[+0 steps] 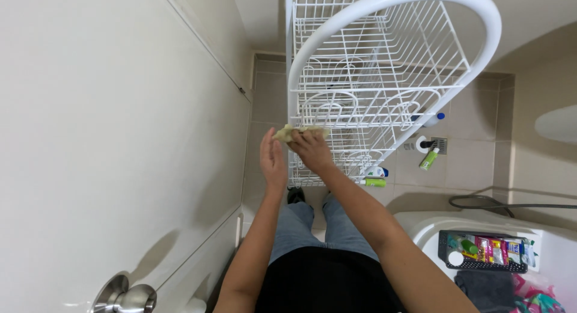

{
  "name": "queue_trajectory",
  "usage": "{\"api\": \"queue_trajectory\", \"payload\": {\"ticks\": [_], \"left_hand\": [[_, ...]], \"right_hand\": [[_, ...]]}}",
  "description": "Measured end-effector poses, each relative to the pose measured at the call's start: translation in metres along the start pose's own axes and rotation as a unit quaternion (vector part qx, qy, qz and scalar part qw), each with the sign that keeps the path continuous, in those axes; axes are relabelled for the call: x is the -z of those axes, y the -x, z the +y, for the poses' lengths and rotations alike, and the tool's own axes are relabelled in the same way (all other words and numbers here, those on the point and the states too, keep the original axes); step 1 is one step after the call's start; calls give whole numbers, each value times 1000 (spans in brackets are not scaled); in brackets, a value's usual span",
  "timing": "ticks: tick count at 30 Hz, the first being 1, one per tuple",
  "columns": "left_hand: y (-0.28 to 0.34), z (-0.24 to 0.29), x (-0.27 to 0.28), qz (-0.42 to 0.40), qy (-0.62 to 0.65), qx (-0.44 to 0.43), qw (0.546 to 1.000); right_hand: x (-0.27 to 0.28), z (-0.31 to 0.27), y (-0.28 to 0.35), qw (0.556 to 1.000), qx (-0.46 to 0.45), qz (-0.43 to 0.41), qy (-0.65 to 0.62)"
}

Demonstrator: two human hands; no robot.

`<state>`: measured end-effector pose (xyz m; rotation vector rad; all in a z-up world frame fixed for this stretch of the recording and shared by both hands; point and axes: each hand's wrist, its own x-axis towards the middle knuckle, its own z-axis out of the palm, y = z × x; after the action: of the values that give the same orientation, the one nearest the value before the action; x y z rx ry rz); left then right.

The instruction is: The person wipes a white wire dish rack with a yellow cloth, cleaning the frame, shelves, and wheels. The person moves around the rack to reach different sides and continues wiping until the task is complete.

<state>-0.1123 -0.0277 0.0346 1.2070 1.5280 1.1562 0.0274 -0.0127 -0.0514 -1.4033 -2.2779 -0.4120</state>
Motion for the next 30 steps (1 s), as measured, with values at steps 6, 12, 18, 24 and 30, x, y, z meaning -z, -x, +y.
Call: {"api": "queue_trajectory", "payload": {"ticks": [6, 12, 18, 24, 30], "left_hand": [[16, -3, -12, -21, -6, -3, 1000], [9, 16, -27, -51, 24, -34, 998], [9, 23, -38, -76, -6, -90, 993], [14, 53, -68, -123, -79, -194, 970], [12, 69, -91, -161, -120, -231, 952]], "right_hand": [[28, 58, -13, 995, -43, 91, 17], [45, 159, 45, 977, -132, 140, 93], [102, 195, 65, 949, -263, 160, 63], [61, 159, 61, 870, -427, 234, -80], [49, 108, 108, 848, -487, 144, -153]]}}
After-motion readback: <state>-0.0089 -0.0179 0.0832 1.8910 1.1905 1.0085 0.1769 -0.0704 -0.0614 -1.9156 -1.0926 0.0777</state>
